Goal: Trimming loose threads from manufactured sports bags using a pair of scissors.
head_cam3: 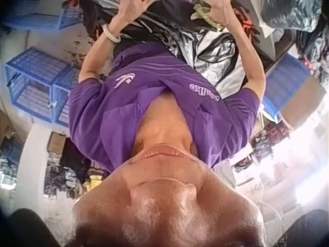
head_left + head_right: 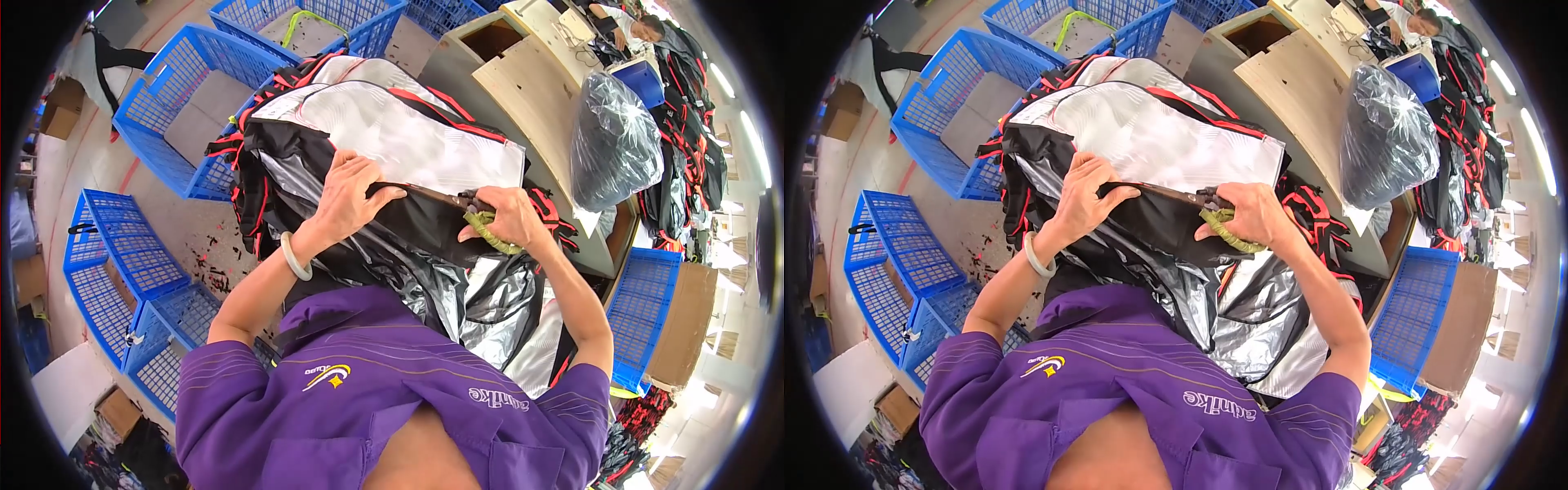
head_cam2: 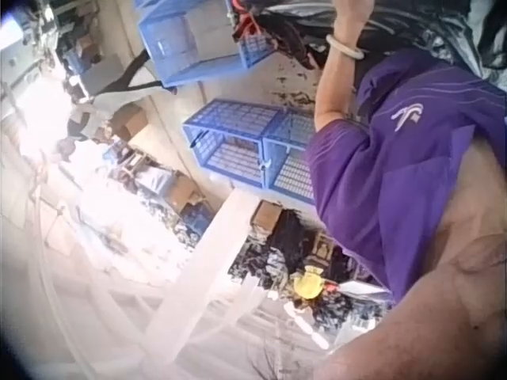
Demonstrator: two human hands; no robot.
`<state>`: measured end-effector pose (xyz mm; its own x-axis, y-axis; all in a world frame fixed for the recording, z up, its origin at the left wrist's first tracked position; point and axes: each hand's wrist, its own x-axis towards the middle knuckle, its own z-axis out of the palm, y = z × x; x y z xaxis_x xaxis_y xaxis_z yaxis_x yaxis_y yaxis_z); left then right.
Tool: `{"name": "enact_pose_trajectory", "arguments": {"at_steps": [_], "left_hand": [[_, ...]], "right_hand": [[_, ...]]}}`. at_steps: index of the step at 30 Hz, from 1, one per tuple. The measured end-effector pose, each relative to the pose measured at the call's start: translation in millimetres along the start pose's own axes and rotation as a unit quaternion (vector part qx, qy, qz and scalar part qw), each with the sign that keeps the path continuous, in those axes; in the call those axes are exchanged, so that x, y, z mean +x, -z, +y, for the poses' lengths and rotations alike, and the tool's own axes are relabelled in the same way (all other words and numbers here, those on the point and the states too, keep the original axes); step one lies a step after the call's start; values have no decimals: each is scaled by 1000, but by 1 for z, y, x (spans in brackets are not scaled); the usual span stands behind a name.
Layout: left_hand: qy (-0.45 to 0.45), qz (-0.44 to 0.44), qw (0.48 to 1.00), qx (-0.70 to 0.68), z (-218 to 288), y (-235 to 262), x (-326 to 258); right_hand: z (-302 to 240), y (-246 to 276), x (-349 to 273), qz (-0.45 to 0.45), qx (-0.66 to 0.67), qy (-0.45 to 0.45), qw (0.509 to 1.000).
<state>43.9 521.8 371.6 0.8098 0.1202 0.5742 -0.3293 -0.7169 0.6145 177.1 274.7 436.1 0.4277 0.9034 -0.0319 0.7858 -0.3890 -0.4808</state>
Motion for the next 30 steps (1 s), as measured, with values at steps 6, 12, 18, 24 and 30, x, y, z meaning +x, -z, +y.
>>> {"name": "enact_pose_trajectory", "arguments": {"at_steps": [6,12,18,24,30], "left_hand": [[1,46,999,-9,-2,-6,-5],[23,55,998,-10,-4,-21,-6],[30,74,997,2,-4,-22,-11],[46,55,997,27,2,-20,-15],[45,73,996,8,0,-23,-15]], "right_hand": [[-5,-10,2,0,-40,-39,998],[3,-16,1,22,-44,-38,998],[-2,-23,-3,30,-34,-46,998],[-7,-35,-12,52,-20,-73,996],[-1,-33,-1,58,3,-33,998]]}}
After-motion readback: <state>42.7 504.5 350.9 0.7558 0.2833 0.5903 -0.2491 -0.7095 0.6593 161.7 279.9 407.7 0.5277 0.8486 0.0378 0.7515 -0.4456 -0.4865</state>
